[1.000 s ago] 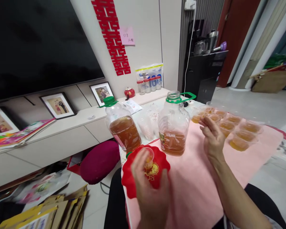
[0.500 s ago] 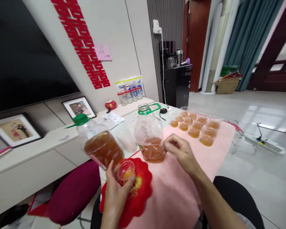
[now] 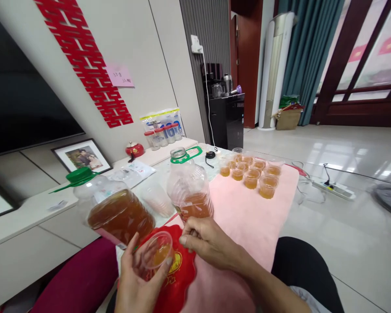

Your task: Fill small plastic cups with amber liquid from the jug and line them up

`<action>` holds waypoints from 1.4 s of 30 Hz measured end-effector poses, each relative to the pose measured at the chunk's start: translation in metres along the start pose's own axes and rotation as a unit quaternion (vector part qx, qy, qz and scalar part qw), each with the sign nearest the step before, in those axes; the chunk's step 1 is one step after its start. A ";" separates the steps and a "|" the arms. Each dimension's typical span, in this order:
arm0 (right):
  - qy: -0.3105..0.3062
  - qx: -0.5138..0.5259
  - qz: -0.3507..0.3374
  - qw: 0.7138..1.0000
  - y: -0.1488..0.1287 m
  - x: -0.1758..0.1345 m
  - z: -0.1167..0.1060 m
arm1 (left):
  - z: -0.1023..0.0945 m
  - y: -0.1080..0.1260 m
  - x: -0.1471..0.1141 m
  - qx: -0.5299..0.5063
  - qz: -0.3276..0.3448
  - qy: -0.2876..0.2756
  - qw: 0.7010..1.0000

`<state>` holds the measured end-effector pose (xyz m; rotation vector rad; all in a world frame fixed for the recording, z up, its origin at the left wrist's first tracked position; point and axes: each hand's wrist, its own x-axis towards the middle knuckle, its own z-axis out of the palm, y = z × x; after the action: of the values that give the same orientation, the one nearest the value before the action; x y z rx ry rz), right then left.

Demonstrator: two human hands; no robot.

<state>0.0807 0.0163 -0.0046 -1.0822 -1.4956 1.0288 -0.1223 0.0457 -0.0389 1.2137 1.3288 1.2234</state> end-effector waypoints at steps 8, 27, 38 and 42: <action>0.010 0.006 0.060 0.998 -0.011 -0.007 -0.015 | 0.011 -0.009 -0.014 -0.042 0.043 -0.088 0.994; -0.058 0.108 0.159 0.980 0.023 -0.024 -0.076 | 0.096 -0.005 -0.066 -0.063 0.037 -0.135 0.988; 0.112 0.111 0.147 0.976 0.053 -0.032 -0.142 | 0.124 -0.059 -0.074 0.009 0.013 -0.128 0.992; 0.180 0.108 0.162 0.964 0.068 -0.013 -0.151 | 0.130 -0.068 -0.079 0.014 -0.006 -0.148 0.989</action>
<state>0.2400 0.0327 -0.0494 -1.2999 -0.9123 1.1173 0.0085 -0.0233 -0.1158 1.3471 1.1329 0.9749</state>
